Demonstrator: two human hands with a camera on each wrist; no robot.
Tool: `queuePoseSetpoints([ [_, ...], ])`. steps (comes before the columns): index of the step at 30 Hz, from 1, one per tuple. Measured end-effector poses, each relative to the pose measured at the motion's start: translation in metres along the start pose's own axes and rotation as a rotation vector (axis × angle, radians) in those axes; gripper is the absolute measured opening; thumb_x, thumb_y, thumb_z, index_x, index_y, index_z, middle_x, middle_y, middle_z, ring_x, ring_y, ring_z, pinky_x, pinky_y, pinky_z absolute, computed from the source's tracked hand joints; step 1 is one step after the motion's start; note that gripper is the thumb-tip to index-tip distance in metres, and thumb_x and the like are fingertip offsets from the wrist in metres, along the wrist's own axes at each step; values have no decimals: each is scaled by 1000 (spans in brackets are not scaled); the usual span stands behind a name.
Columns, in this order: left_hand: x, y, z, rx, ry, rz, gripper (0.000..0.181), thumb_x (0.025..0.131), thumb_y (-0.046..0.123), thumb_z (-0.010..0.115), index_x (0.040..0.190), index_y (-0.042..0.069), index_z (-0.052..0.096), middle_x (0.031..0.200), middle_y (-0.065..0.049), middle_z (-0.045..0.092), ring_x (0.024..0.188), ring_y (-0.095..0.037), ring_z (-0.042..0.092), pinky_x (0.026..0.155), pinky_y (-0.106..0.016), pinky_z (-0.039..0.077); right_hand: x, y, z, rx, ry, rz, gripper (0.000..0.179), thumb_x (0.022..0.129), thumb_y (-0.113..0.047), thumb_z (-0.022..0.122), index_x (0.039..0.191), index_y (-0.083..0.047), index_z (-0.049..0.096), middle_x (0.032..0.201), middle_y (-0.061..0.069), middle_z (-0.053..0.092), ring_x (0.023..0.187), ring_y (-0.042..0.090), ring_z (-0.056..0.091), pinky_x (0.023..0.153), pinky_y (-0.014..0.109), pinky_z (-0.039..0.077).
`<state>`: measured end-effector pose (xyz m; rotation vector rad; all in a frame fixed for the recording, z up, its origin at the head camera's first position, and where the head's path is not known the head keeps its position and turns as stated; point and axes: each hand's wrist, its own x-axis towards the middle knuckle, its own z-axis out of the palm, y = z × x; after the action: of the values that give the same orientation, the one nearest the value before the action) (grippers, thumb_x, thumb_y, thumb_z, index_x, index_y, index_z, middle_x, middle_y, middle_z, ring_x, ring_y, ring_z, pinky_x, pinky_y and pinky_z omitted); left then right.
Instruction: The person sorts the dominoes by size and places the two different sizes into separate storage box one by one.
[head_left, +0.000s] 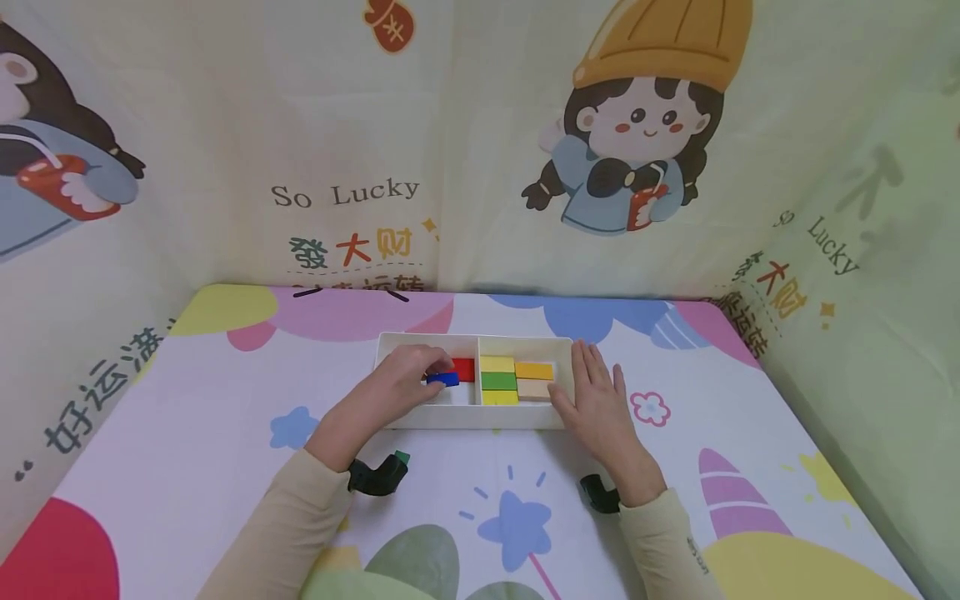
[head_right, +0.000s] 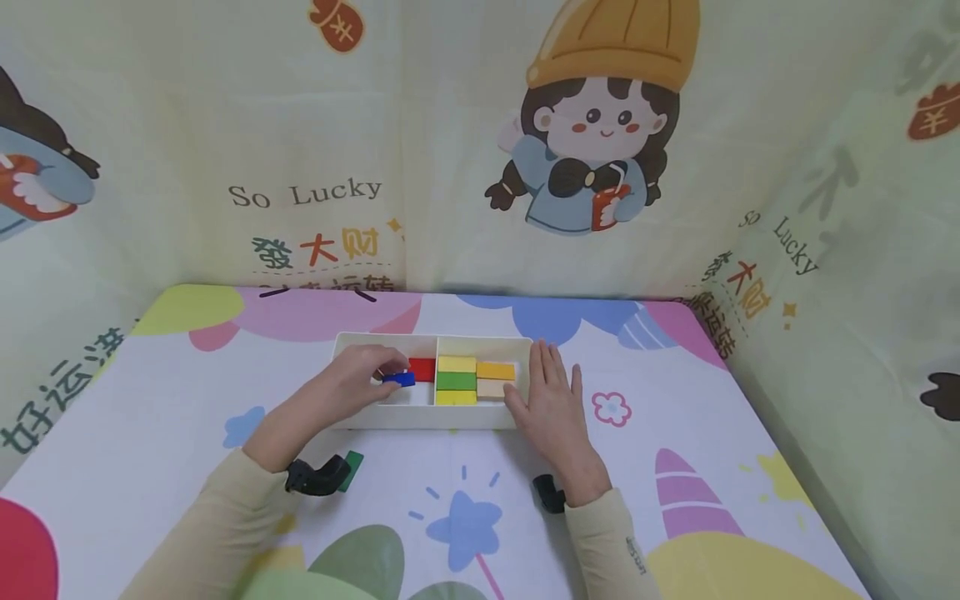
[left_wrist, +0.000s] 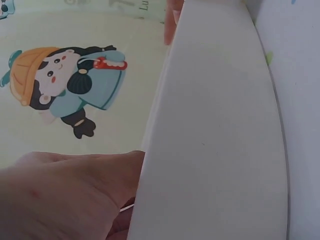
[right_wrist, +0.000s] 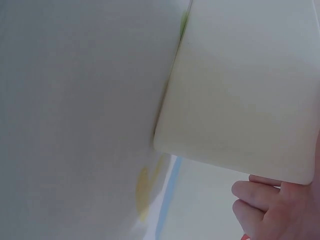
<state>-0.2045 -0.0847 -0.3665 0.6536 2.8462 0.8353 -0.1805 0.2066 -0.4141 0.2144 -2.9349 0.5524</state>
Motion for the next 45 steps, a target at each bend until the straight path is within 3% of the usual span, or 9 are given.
queuePoseSetpoints([
  [4, 7, -2, 3, -6, -12, -21, 33, 86, 9, 77, 118, 8, 70, 110, -7, 72, 105, -21, 65, 94, -36, 57, 0, -1, 0, -4, 1, -1, 77, 101, -41, 47, 157, 1, 16, 165, 20, 18, 153, 38, 14, 120, 66, 8],
  [14, 19, -7, 8, 13, -34, 24, 24, 85, 7, 76, 109, 6, 71, 104, -5, 73, 99, -19, 65, 93, -35, 57, 2, -1, 2, 12, -5, -7, 77, 101, -41, 46, 157, 2, 16, 164, 21, 18, 152, 40, 15, 120, 66, 11],
  [27, 37, -12, 14, -5, -126, 40, 26, 82, 6, 80, 106, 8, 70, 103, -3, 69, 94, -17, 62, 90, -32, 58, 3, -2, 1, 30, -13, -3, 78, 100, -42, 46, 157, 2, 16, 165, 20, 18, 153, 39, 15, 121, 64, 12],
  [37, 44, -11, 22, 78, -129, 42, 28, 81, 8, 80, 106, 12, 67, 96, -1, 64, 91, -17, 55, 83, -28, 56, 3, -3, 1, 42, -36, 13, 79, 100, -42, 46, 158, 0, 13, 166, 19, 15, 154, 38, 13, 121, 64, 11],
  [45, 43, -11, 22, 29, -117, 6, 27, 83, 11, 80, 107, 12, 67, 98, -1, 65, 92, -17, 56, 85, -29, 56, 2, -4, 1, 39, -32, 18, 79, 100, -41, 47, 157, 0, 13, 165, 19, 15, 154, 38, 13, 122, 63, 11],
])
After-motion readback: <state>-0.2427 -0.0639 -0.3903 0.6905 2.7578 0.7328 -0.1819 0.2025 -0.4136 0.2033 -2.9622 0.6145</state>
